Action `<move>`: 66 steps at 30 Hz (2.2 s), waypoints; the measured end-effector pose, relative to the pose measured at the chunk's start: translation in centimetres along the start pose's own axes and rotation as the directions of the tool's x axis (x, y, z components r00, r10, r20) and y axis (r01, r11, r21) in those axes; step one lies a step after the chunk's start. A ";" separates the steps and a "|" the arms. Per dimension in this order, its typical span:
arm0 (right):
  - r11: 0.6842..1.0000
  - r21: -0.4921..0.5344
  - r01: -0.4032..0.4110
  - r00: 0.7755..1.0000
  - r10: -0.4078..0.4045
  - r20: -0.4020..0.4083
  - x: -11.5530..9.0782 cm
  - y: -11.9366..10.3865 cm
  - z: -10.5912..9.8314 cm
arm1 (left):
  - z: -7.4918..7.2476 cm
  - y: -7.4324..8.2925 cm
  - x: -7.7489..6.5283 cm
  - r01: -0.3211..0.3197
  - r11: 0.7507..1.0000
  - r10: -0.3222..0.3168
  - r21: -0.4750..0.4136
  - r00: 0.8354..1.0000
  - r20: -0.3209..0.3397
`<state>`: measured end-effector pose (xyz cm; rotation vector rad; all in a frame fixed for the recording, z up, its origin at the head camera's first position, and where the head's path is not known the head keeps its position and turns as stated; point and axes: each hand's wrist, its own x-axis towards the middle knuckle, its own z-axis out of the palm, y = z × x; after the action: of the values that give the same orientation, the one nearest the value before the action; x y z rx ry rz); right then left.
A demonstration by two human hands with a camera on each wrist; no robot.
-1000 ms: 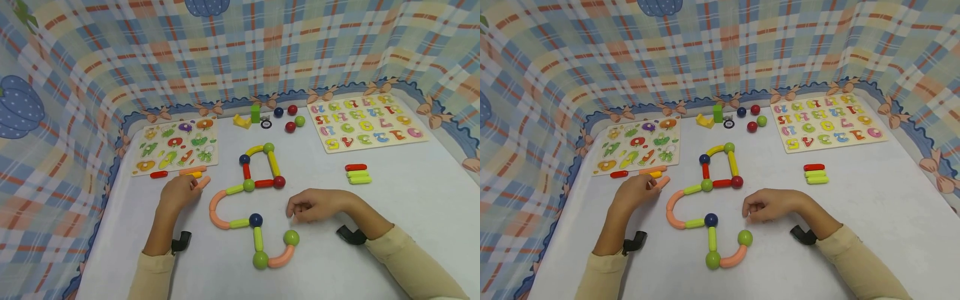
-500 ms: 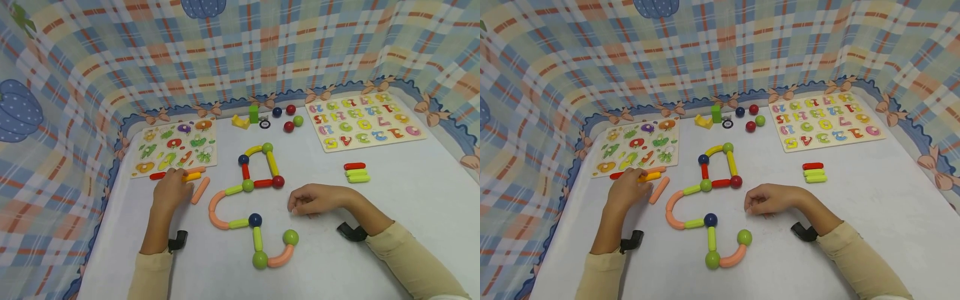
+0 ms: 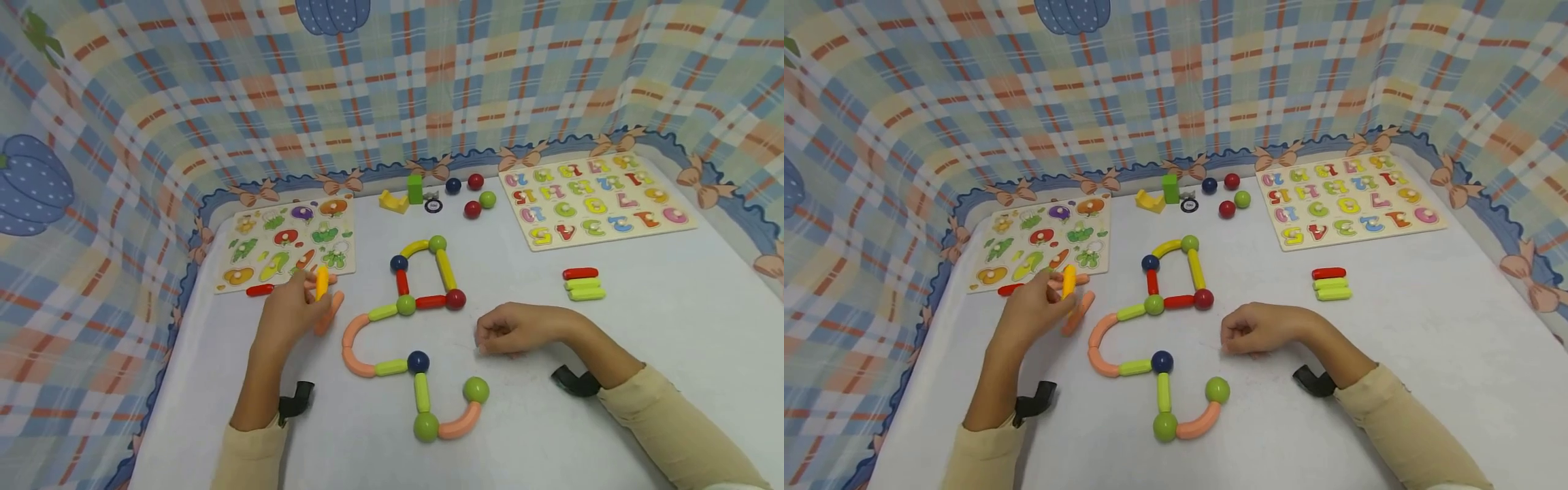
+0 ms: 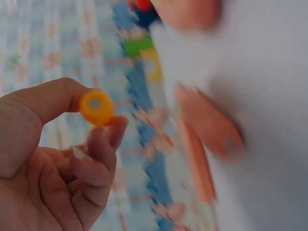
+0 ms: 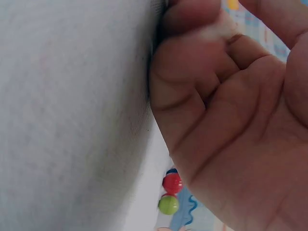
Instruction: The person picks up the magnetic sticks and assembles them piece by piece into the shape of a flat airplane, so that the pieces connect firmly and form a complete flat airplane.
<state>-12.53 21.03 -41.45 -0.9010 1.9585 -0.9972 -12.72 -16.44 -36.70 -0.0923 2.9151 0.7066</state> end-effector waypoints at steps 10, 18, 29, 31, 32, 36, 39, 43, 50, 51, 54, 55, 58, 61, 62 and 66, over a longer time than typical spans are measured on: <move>0.987 -0.082 -0.136 0.984 0.144 0.100 -0.6 -2.1 1.5 | 5.4 8.8 -4.0 -0.473 0.870 0.493 -0.136 0.833 0.250; 0.985 -0.072 -0.160 0.971 0.170 0.167 -0.6 -2.2 1.4 | 8.1 11.7 -4.0 -0.608 0.792 0.577 -0.064 0.708 0.407; 0.970 -0.015 -0.243 0.942 0.240 0.234 -0.7 -1.3 1.0 | 9.5 12.8 -3.5 -0.608 0.792 0.546 -0.056 0.666 0.508; 0.968 0.000 -0.253 0.939 0.245 0.241 -0.7 -1.1 0.9 | 9.4 12.8 -3.6 -0.606 0.792 0.545 -0.071 0.651 0.528; 0.966 0.011 -0.257 0.938 0.246 0.246 -0.7 -1.1 0.9 | 9.4 12.8 -3.7 -0.610 0.788 0.549 -0.077 0.643 0.534; 0.968 0.042 -0.248 0.942 0.231 0.245 -0.5 -0.9 0.9 | 9.0 12.6 -3.9 -0.639 0.767 0.572 -0.064 0.634 0.520; 0.975 0.031 -0.221 0.959 0.211 0.187 -0.2 -0.9 0.9 | 8.2 11.8 -4.1 -0.640 0.768 0.562 -0.007 0.669 0.486; 0.975 -0.003 -0.222 0.973 0.221 0.064 0.2 -1.1 1.0 | 6.8 10.1 -4.1 -0.599 0.796 0.511 0.086 0.742 0.433; 0.963 -0.023 -0.269 0.961 0.267 -0.072 0.8 -1.5 1.3 | 5.6 7.8 -3.9 -0.528 0.846 0.459 0.078 0.793 0.401; 0.960 -0.022 -0.280 0.956 0.277 -0.095 1.0 -1.7 1.3 | 5.6 7.6 -3.9 -0.523 0.850 0.458 0.065 0.793 0.402; 0.944 -0.019 -0.330 0.932 0.323 -0.163 1.7 -2.2 1.7 | 5.5 7.2 -3.8 -0.513 0.857 0.453 0.045 0.791 0.411; 0.935 -0.019 -0.353 0.921 0.345 -0.179 1.9 -2.5 1.8 | 5.5 7.1 -3.8 -0.514 0.857 0.452 0.043 0.789 0.415; 0.905 -0.031 -0.424 0.886 0.407 -0.220 2.7 -3.1 2.3 | 5.4 7.1 -3.8 -0.522 0.852 0.453 0.046 0.777 0.437; 0.876 -0.056 -0.479 0.856 0.452 -0.249 3.2 -3.6 2.7 | 5.4 7.2 -3.8 -0.539 0.841 0.462 0.049 0.761 0.456; 0.870 -0.062 -0.489 0.850 0.459 -0.258 3.3 -3.8 2.8 | 5.5 7.2 -3.8 -0.543 0.838 0.463 0.051 0.758 0.459; 0.866 -0.067 -0.496 0.846 0.465 -0.263 3.2 -3.8 3.0 | 5.7 7.2 -3.9 -0.546 0.835 0.463 0.064 0.761 0.454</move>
<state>-10.58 15.63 -40.37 -0.3218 2.3196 -0.7044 -8.81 -7.33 -37.87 0.8067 2.5538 0.4198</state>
